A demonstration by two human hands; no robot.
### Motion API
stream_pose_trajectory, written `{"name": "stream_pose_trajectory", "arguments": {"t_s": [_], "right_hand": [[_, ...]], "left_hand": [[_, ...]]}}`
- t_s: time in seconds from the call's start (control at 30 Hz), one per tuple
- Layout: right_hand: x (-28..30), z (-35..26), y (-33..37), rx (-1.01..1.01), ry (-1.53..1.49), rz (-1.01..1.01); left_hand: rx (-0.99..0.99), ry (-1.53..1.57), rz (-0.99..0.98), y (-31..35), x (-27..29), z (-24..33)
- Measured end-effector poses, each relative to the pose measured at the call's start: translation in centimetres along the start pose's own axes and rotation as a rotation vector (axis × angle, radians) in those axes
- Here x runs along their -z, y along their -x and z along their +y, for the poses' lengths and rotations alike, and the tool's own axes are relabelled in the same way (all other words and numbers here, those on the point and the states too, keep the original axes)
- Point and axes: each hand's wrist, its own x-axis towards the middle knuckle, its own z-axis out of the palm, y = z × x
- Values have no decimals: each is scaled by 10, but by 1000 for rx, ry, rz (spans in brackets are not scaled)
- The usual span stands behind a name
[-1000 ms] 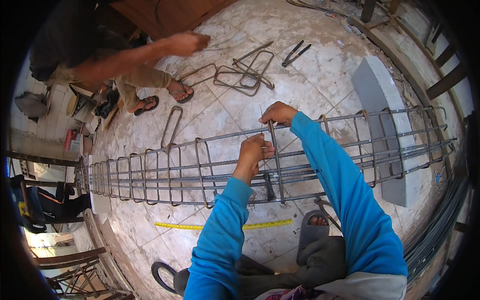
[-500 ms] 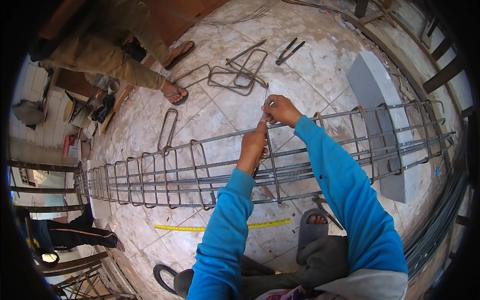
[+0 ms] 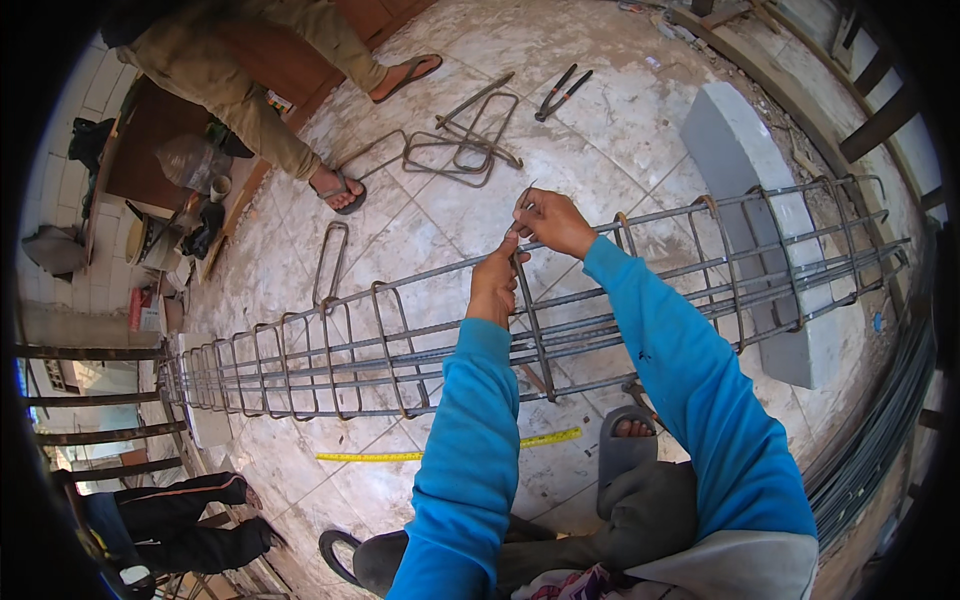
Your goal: The person uses pliers to twist and cut wire to secure metal stirrups onto longitudinal rebar rods, then uses a yellow tape measure and a piece of chalk to mark intervals along the rebar structure.
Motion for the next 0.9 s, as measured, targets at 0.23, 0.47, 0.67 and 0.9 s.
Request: {"name": "stream_pose_trajectory", "arguments": {"t_s": [0.23, 0.47, 0.67, 0.9], "right_hand": [[-5, 11, -2, 125, 155, 78], [6, -2, 6, 141, 53, -102], [9, 3, 5, 223, 139, -79], [10, 3, 6, 188, 104, -76]], "left_hand": [[-105, -36, 47, 5, -7, -8], [27, -82, -96, 17, 7, 3], [41, -42, -319, 2, 34, 0], [28, -24, -10, -4, 3, -3]]}}
